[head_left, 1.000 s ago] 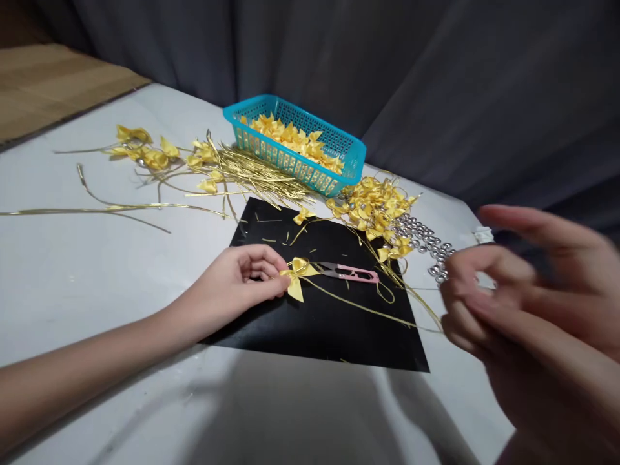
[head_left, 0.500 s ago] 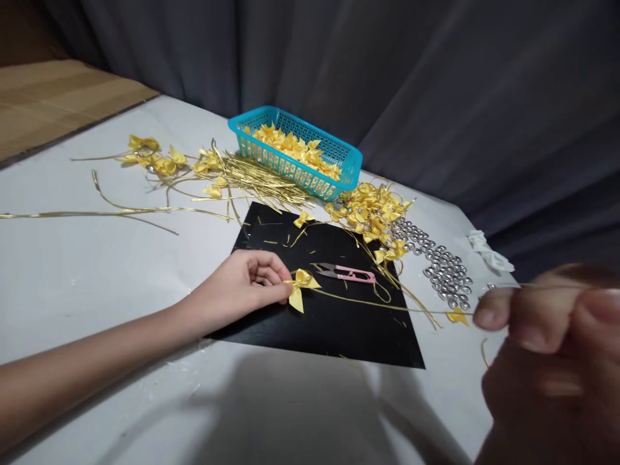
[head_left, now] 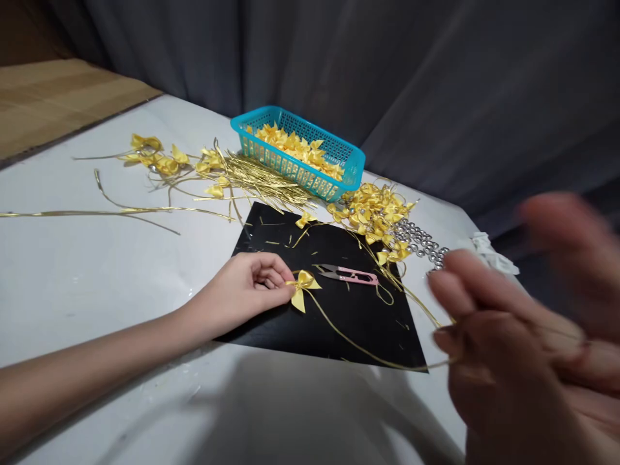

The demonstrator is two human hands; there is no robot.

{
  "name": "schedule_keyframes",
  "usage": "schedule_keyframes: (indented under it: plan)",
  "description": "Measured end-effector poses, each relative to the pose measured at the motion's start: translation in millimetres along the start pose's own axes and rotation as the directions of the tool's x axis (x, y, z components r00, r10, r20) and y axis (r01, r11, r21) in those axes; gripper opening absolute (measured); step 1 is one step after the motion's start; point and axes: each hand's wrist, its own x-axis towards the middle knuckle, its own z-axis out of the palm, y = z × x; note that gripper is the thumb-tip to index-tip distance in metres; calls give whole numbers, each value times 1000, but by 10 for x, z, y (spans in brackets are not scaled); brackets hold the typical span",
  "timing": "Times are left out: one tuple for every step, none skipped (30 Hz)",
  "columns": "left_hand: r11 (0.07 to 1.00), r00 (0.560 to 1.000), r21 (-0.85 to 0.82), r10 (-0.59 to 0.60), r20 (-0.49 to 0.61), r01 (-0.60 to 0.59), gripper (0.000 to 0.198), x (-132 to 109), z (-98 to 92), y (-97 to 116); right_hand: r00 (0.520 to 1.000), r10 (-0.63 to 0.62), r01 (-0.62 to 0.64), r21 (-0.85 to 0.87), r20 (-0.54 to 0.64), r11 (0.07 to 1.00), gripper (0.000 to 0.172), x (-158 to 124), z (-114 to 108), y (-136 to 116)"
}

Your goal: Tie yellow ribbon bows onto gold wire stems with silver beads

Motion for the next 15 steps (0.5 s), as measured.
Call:
schedule_keyframes:
  plan:
    - [1000,1000,-4,-5,1,5,17,-3,0,5,998,36,-35,35,-48,999,36,-20,169,-37]
    - [1000,1000,-11,-8,3,8,17,-5,0,11,995,93,-90,72,-39,993,30,-37,302,-47]
    - [1000,1000,-19,-10,3,10,17,-7,0,18,990,138,-137,120,-1,983,27,-47,395,-34]
    - [1000,1000,-26,-10,0,10,17,-7,2,26,984,173,-179,163,53,970,23,-49,448,-2]
    - [999,1000,-32,-11,-3,10,17,-7,3,33,971,210,-228,187,114,955,19,-40,467,43]
    - [999,1000,-37,-13,-4,13,17,-7,4,40,955,242,-274,197,172,941,15,-23,461,95]
    - [999,1000,-42,-17,-3,17,17,-7,4,44,937,274,-316,191,219,929,13,1,439,149]
    - [999,1000,-46,-23,0,23,17,-8,3,47,919,300,-350,176,255,920,17,29,411,202]
    - [998,1000,-50,-26,6,26,17,-9,1,49,908,309,-363,161,284,918,24,58,385,250]
    - [998,999,-54,-29,13,30,16,-11,-3,50,903,303,-358,147,304,922,31,84,367,291]
    - [998,999,-61,-31,20,32,16,-14,-7,53,907,280,-334,132,314,933,37,105,359,325]
    - [997,999,-67,-30,26,32,16,-17,-12,56,915,248,-295,108,319,949,41,118,361,352]
    - [997,999,-73,-28,34,31,15,-20,-16,61,924,210,-244,70,320,967,42,124,371,374]
    - [996,999,-79,-29,42,32,14,-23,-20,68,932,173,-187,15,320,982,42,123,386,392]
    - [996,998,-85,-31,51,35,13,-28,-21,76,936,136,-126,-52,326,991,41,117,404,409]
